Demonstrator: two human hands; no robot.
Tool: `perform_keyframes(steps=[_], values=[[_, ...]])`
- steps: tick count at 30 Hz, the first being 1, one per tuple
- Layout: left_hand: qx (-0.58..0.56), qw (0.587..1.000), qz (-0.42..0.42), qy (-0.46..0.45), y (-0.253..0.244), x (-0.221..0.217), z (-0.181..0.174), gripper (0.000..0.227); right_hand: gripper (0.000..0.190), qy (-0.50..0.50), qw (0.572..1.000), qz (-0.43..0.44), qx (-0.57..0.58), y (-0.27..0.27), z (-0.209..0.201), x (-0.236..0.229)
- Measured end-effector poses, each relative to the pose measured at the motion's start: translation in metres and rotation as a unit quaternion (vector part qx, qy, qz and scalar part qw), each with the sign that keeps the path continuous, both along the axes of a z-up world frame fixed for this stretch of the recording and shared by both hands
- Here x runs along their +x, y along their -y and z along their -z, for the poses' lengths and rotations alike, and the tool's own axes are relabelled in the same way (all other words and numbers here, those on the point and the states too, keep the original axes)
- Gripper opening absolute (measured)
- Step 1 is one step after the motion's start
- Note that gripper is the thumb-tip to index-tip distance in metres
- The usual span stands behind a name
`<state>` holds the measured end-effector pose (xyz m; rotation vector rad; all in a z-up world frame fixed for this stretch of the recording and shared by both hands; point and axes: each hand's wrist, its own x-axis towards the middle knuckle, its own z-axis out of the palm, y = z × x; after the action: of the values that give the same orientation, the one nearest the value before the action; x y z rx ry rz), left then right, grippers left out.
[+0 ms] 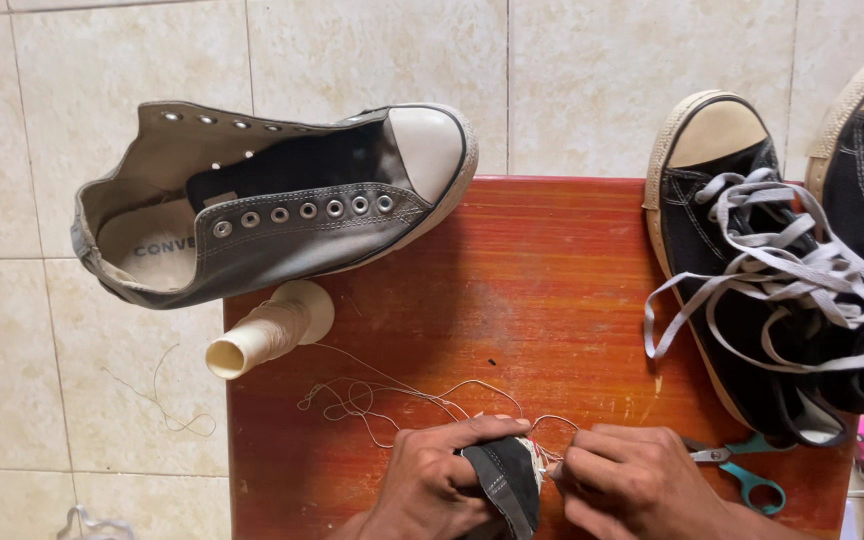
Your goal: The person repairs a black sneaker by sewing its upper to the sole using a needle and white thread.
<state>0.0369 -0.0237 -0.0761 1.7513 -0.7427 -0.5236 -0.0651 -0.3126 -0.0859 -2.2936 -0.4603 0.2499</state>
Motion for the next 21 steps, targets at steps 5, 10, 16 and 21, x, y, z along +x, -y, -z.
perform_keyframes(steps=[5, 10, 16, 21], values=[[0.005, 1.0, -0.017, 0.002, 0.003, -0.003, 0.004, 0.013, 0.029, -0.002, 1.0, 0.014, 0.023, -0.005, 0.002, 0.004], [0.016, 1.0, -0.005, 0.005, -0.001, -0.005, 0.011, 0.014, 0.029, -0.027, 0.996, 0.041, 0.077, -0.012, 0.009, 0.001], [0.031, 0.999, -0.02, 0.035, 0.003, -0.009, 0.014, 0.005, 0.038, 0.001, 0.996, 0.046, 0.073, -0.014, 0.016, -0.001], [0.007, 1.0, -0.008, -0.001, 0.003, -0.007, 0.011, 0.012, 0.037, -0.014, 0.993, 0.045, 0.105, -0.015, 0.013, 0.006]])
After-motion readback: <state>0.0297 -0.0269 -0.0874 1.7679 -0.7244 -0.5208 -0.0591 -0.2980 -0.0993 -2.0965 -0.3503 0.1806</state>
